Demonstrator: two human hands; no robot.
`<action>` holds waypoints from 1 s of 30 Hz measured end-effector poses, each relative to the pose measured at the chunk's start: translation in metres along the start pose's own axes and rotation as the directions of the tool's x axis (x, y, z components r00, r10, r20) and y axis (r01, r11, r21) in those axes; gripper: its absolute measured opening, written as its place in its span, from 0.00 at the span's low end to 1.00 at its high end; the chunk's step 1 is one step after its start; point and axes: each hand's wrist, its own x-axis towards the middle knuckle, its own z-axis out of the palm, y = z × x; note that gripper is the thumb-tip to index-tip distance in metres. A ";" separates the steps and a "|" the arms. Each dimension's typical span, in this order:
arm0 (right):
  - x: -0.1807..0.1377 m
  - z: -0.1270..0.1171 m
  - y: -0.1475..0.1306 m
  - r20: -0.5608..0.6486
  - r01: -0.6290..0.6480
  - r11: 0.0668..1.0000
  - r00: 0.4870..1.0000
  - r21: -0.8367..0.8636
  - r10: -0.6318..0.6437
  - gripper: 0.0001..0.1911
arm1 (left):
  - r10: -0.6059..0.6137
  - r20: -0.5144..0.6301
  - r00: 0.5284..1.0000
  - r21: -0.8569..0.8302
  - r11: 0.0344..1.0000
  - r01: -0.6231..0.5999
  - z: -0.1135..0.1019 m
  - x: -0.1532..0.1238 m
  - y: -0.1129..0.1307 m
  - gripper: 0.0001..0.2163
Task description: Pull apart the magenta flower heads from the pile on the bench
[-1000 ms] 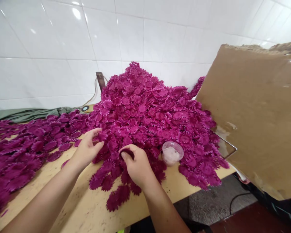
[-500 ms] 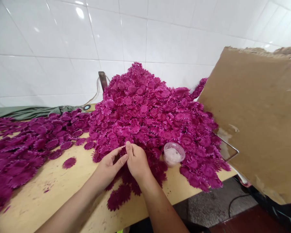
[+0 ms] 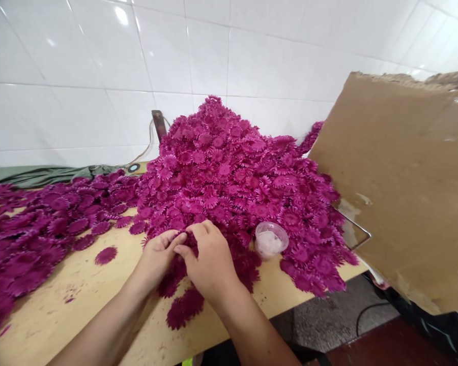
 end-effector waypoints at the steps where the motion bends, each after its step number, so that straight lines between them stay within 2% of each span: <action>1: 0.001 0.002 -0.001 0.011 -0.008 1.000 1.000 0.002 0.008 0.05 | -0.014 0.008 1.000 -0.008 1.000 0.014 0.000 0.000 -0.001 0.16; 7: 0.006 0.006 -0.002 -0.019 0.005 0.999 1.000 -0.048 -0.006 0.07 | -0.100 0.101 0.990 -0.144 0.983 0.114 -0.002 -0.002 -0.003 0.19; 12: 0.009 0.003 0.002 -0.076 -0.045 0.993 0.996 -0.105 0.037 0.08 | -0.033 0.189 0.981 -0.122 0.991 0.057 -0.004 -0.007 0.005 0.13; 14: 0.013 0.002 0.003 -0.119 -0.058 0.990 0.992 -0.126 0.043 0.08 | -0.011 0.167 0.986 -0.083 0.996 0.025 -0.003 -0.007 0.007 0.13; 16: 0.021 -0.002 0.007 -0.220 -0.077 0.983 0.975 -0.164 0.039 0.09 | -0.009 0.127 0.992 -0.043 0.999 0.014 -0.001 -0.007 0.006 0.13; 19: 0.043 -0.015 0.017 -0.382 -0.158 0.968 0.921 -0.194 0.074 0.09 | -0.053 0.101 0.993 0.015 0.999 0.051 -0.001 -0.007 0.003 0.15; 21: 0.057 -0.024 0.022 -0.426 -0.183 0.959 0.901 -0.217 0.075 0.09 | -0.101 0.081 0.992 0.028 0.995 0.099 -0.002 -0.006 0.001 0.16; 22: 0.062 -0.027 0.023 -0.421 -0.168 0.956 0.906 -0.239 0.053 0.12 | -0.119 0.060 0.991 0.022 0.993 0.118 -0.003 -0.005 0.000 0.17; 24: 0.062 -0.028 0.021 -0.379 -0.094 0.956 0.925 -0.277 -0.019 0.18 | -0.140 0.017 0.990 -0.011 0.990 0.140 -0.005 -0.004 -0.002 0.18; 25: 0.059 -0.026 0.018 -0.321 -0.042 0.963 0.946 -0.266 -0.047 0.18 | -0.147 0.002 0.989 -0.036 0.989 0.147 -0.006 -0.003 -0.003 0.19; 27: 0.047 -0.019 0.010 -0.116 0.030 0.990 0.992 -0.141 -0.047 0.12 | -0.155 -0.011 0.988 -0.098 0.983 0.153 -0.006 -0.002 -0.004 0.20; 28: 0.040 -0.014 0.007 0.012 0.025 0.999 1.000 -0.046 -0.025 0.09 | -0.159 -0.021 0.987 -0.133 0.979 0.155 -0.006 -0.002 -0.004 0.20; 30: 0.029 -0.006 0.002 0.220 -0.049 0.991 0.975 0.121 0.021 0.06 | -0.178 -0.039 0.983 -0.194 0.967 0.167 -0.006 -0.002 -0.005 0.20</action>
